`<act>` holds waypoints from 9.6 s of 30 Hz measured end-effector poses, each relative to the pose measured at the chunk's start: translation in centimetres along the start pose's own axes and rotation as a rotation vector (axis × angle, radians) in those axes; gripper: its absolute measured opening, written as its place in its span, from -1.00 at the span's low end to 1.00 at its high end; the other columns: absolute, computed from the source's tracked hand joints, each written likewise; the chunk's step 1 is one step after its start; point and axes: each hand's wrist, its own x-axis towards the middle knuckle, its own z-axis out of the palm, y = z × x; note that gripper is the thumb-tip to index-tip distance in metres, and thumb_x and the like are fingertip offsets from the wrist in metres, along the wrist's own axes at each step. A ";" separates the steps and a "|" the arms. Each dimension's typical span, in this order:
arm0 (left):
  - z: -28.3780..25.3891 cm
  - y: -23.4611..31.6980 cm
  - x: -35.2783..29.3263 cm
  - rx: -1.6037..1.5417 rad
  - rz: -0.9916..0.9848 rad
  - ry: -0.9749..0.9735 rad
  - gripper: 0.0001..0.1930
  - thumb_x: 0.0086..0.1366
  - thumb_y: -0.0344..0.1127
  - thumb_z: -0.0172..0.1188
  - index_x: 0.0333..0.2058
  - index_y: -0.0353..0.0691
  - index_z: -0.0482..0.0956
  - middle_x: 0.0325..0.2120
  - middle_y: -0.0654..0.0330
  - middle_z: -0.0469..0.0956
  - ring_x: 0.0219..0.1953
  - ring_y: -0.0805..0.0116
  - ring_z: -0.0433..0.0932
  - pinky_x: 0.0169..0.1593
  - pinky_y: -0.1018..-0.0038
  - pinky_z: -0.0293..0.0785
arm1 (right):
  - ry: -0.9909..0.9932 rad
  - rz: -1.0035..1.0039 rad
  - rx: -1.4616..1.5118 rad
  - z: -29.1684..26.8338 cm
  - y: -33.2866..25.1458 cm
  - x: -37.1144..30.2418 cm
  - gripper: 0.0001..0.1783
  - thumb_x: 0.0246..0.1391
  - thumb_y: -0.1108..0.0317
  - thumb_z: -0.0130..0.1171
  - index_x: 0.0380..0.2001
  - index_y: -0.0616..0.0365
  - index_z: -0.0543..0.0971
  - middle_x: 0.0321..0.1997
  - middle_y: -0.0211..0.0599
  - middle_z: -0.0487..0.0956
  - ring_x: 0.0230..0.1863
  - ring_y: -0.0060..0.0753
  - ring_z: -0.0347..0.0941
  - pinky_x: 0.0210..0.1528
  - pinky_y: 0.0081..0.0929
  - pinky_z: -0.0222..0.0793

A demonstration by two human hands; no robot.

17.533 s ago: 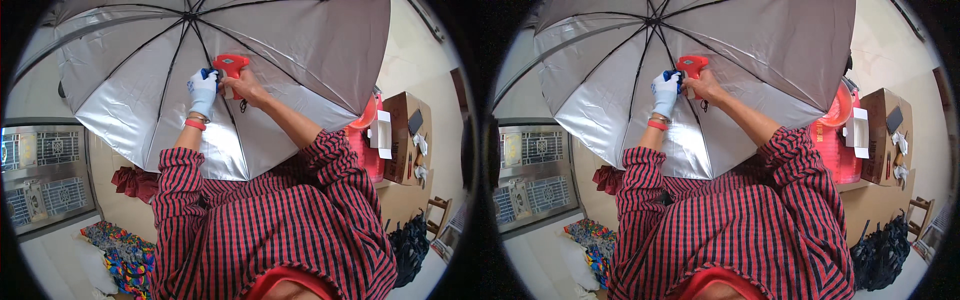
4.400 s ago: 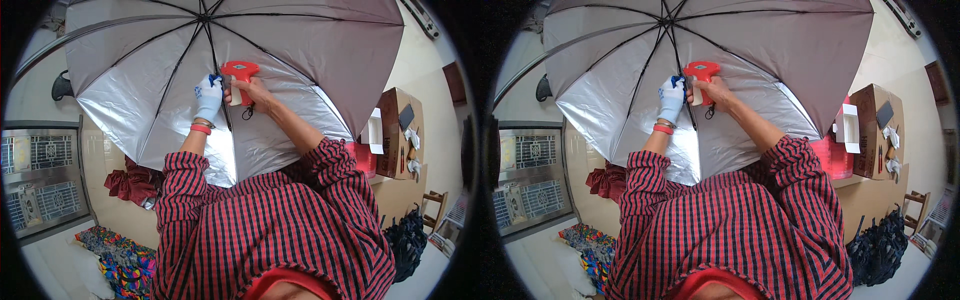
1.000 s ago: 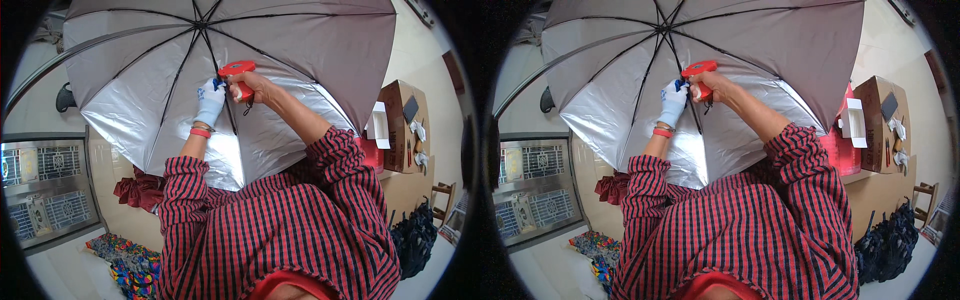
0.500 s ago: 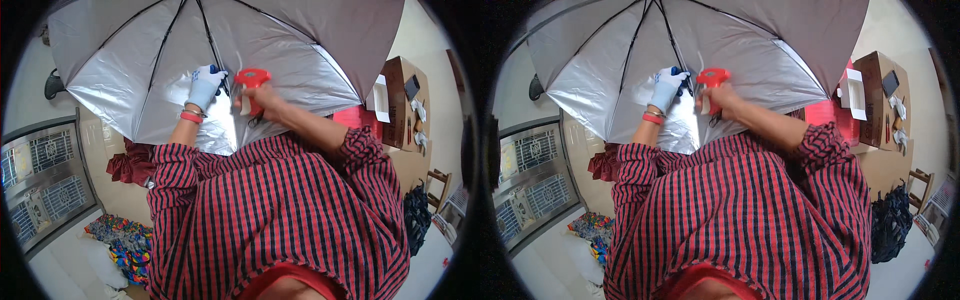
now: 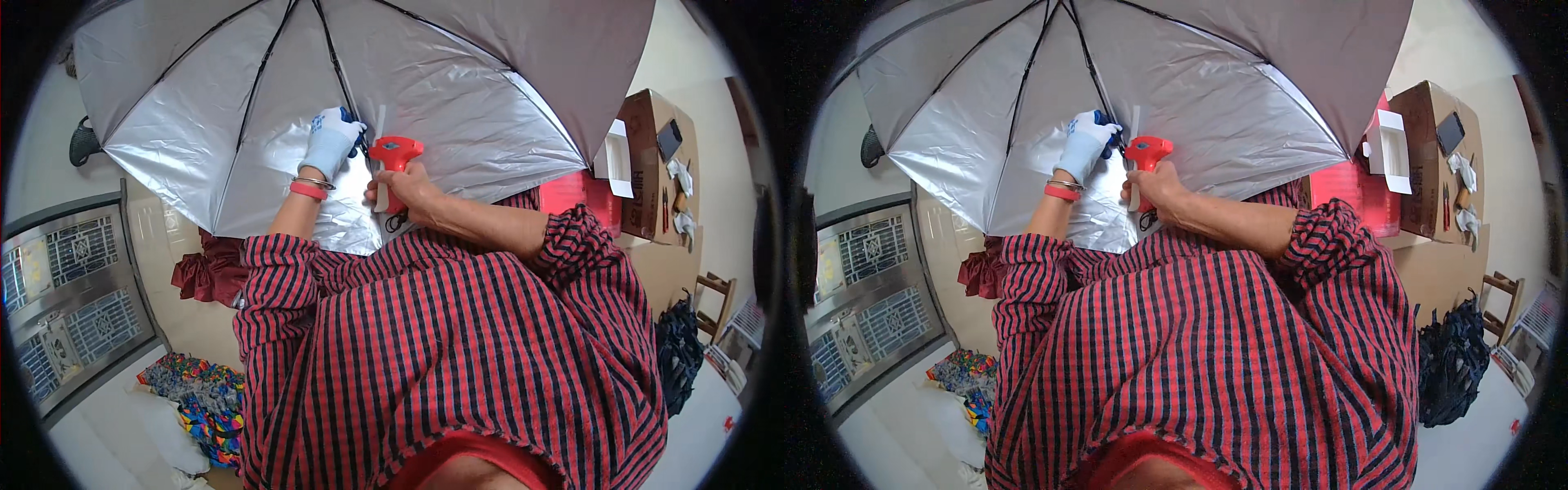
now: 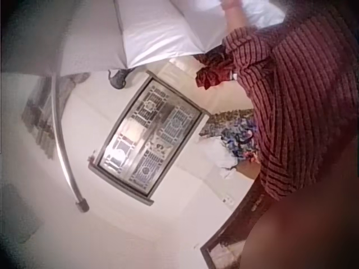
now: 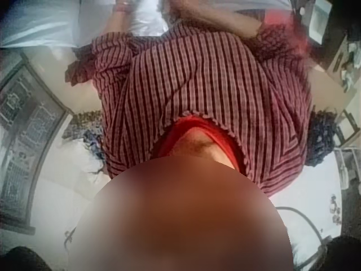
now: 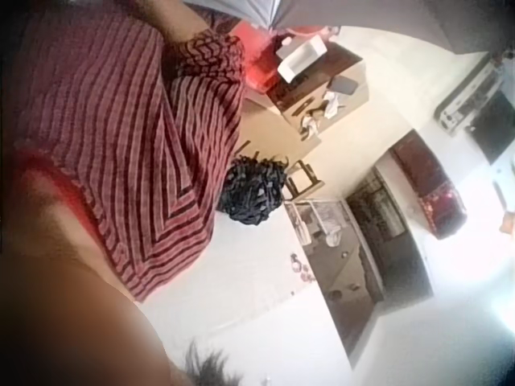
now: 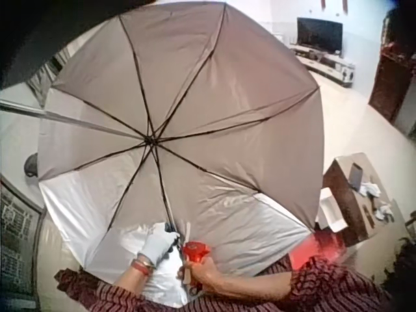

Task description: Assembling or repairing umbrellas by attaching fabric to the frames.

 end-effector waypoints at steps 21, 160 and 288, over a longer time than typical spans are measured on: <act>-0.5 0.3 -0.5 -0.159 -0.038 -0.016 -0.86 0.07 -0.40 0.25 -0.54 -0.34 0.52 -0.66 0.16 0.53 -0.69 0.45 0.47 -0.64 0.52 0.38 | -0.107 0.067 0.255 -0.6 -0.1 -1.0 -0.79 0.15 0.42 0.01 -0.22 0.37 0.39 -0.39 -0.06 0.54 -0.41 -0.20 0.56 -0.34 -0.19 0.59; -2.7 1.8 -0.1 0.235 0.222 0.134 -0.72 0.16 -0.16 0.06 -0.41 -0.30 0.53 -0.50 -0.11 0.55 -0.37 -0.06 0.55 -0.27 0.18 0.44 | -0.174 -0.700 -0.338 0.4 -11.3 6.7 -0.86 0.00 0.39 0.09 -0.42 0.27 0.50 -0.51 -0.23 0.58 -0.51 -0.47 0.52 -0.47 -0.50 0.45; -19.1 -7.3 2.1 0.799 0.002 0.658 -0.62 0.12 -0.11 0.07 -0.21 -0.30 0.42 -0.30 -0.13 0.53 -0.25 -0.13 0.54 -0.16 0.12 0.46 | -0.217 -0.448 -0.119 -1.0 -10.4 2.1 -0.78 0.09 0.33 0.10 -0.34 0.31 0.47 -0.43 -0.16 0.58 -0.40 -0.33 0.56 -0.36 -0.41 0.52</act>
